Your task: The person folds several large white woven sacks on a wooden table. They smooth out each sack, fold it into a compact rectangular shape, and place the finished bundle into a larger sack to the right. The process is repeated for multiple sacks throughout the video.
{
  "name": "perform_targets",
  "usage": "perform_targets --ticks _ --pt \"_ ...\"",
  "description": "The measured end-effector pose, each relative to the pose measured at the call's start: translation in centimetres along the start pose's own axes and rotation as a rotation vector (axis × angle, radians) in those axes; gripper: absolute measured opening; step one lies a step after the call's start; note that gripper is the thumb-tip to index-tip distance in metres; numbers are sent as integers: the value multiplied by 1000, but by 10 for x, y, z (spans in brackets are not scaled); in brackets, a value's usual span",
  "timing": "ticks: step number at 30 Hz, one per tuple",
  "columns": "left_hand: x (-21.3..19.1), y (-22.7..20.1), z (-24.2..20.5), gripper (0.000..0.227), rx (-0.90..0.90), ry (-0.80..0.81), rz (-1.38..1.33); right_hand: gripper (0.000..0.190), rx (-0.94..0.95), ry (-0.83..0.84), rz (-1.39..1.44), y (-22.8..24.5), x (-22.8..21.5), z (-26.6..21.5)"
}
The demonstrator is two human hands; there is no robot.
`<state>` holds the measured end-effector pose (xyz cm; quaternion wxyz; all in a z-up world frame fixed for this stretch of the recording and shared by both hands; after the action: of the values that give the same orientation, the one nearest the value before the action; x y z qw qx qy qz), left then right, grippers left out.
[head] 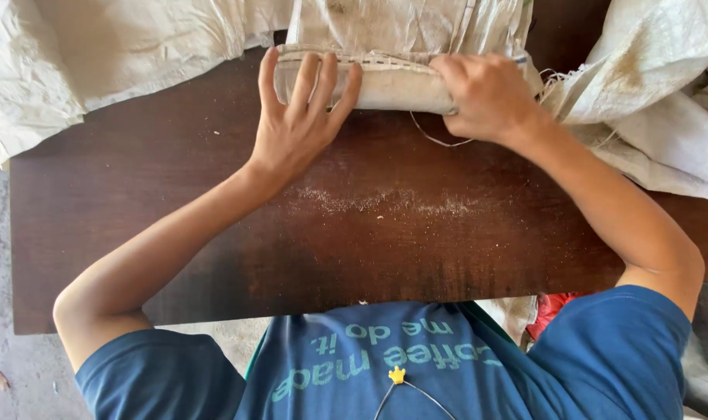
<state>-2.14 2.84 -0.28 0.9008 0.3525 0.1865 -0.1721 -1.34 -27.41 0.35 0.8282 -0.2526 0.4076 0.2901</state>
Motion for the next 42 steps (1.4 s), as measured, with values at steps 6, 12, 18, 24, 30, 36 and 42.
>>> perform_targets --ticks 6,12,18,24,30,36,42 --pt "50 -1 -21 38 12 -195 -58 38 125 268 297 -17 4 4" --pt "23 7 20 23 -35 -47 -185 66 355 575 382 -32 -1 2" --pt "25 4 23 30 -40 21 -307 74 122 108 28 19 -36 1" --pt "30 5 28 37 -95 243 -613 108 47 -288 -732 33 -17 -24" --pt "49 7 18 33 -28 484 -767 54 84 -114 -225 7 9 -49" --pt "37 21 40 34 -88 810 -862 8 101 3 -97 -4 6 -30" --pt "-6 7 42 65 1 -98 -82 20 266 463 21 -17 -9 -7"
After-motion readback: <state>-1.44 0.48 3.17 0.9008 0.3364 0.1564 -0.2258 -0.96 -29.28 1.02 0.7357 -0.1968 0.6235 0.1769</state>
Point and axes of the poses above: each hand's wrist, its own z-axis towards the middle knuckle, its own x-axis out of the palm, y = z × x, the point moved 2 cm from there along z, towards the middle knuckle, and after that the axes turned 14 degrees about -y, right-handed, at the moved point
